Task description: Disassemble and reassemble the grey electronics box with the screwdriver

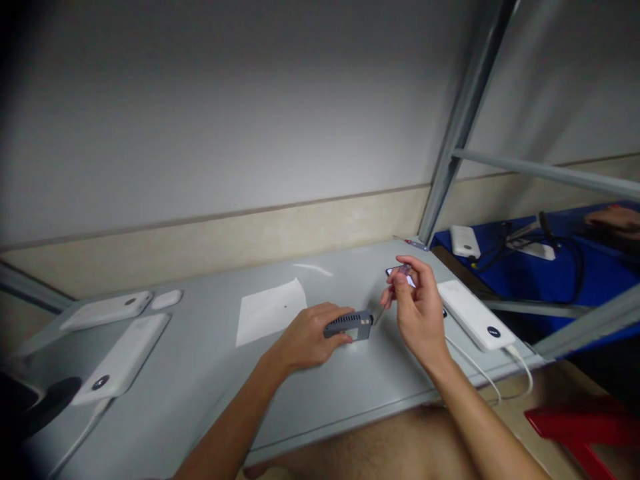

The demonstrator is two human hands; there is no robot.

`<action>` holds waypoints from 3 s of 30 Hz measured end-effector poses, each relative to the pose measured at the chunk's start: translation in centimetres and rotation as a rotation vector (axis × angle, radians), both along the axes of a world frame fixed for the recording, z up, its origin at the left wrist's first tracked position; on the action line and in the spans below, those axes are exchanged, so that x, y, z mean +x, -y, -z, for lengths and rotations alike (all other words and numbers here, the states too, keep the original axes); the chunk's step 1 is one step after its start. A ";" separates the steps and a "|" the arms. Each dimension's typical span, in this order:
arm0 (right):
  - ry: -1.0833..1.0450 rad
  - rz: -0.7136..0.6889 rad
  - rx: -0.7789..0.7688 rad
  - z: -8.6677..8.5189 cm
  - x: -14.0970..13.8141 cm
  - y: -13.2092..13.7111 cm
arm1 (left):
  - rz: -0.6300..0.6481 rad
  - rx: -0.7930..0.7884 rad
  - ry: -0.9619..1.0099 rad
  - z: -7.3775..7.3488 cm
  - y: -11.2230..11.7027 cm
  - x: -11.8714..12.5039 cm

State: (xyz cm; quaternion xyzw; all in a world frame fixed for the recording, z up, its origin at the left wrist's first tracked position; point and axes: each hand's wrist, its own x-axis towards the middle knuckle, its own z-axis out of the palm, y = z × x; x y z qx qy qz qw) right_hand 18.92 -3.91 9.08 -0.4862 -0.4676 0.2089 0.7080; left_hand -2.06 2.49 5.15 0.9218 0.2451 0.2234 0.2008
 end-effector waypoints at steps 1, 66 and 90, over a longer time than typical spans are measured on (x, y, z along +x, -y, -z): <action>0.007 -0.006 0.010 0.0 0.0 0.0 | 0.007 0.036 0.010 -0.1 0.1 0.1; 0.139 -0.095 -0.010 0.7 -1.4 0.2 | -0.032 0.260 0.127 0.8 1.0 2.1; 0.101 -0.075 0.016 0.7 -1.3 0.0 | -0.090 0.152 0.202 0.9 1.3 2.3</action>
